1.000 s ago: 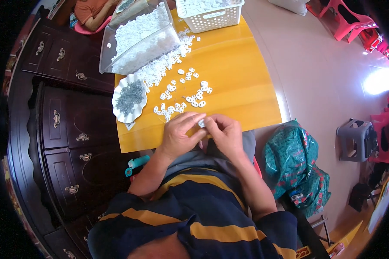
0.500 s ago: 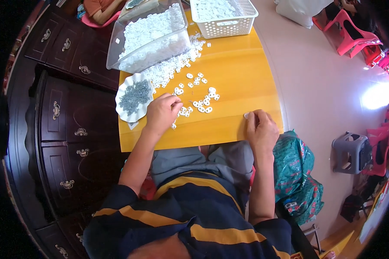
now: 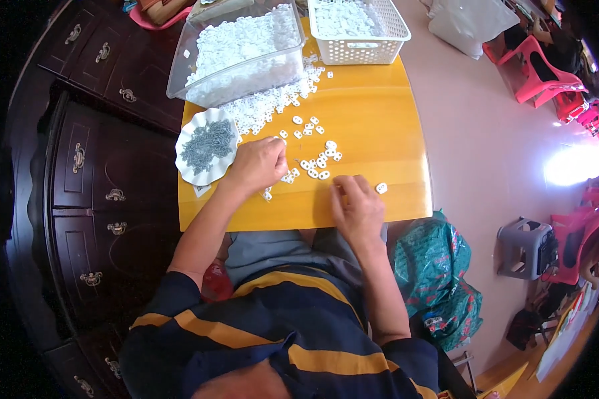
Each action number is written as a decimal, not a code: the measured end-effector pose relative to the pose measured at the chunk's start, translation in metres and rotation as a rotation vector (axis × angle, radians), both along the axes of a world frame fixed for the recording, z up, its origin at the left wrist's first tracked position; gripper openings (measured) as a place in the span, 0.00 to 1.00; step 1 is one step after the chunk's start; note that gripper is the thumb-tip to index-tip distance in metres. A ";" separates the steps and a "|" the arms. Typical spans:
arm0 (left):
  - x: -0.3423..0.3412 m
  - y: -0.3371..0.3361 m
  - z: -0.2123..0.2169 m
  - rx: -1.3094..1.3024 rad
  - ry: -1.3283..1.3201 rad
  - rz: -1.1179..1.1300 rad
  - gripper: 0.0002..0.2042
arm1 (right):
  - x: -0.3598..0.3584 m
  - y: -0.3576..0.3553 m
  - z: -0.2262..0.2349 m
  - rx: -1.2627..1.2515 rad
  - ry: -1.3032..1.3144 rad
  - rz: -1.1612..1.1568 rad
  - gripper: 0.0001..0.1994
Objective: Assembling small white plastic components manually at a workbench.
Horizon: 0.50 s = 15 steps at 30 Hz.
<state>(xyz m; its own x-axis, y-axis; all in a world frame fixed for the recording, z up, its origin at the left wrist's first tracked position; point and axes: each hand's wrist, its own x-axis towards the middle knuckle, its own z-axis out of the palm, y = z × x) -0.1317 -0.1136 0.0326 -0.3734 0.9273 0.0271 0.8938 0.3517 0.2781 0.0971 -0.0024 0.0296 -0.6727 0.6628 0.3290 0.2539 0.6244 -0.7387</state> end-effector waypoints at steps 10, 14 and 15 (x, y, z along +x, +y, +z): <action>0.028 -0.042 0.027 0.449 -0.522 0.125 0.05 | -0.050 -0.013 -0.001 0.146 -0.129 0.155 0.02; 0.039 -0.061 0.003 0.512 -0.755 0.100 0.04 | -0.064 -0.013 -0.022 0.139 -0.300 0.161 0.07; 0.042 -0.068 -0.001 0.522 -0.818 0.130 0.04 | -0.068 -0.015 -0.026 0.152 -0.314 0.196 0.09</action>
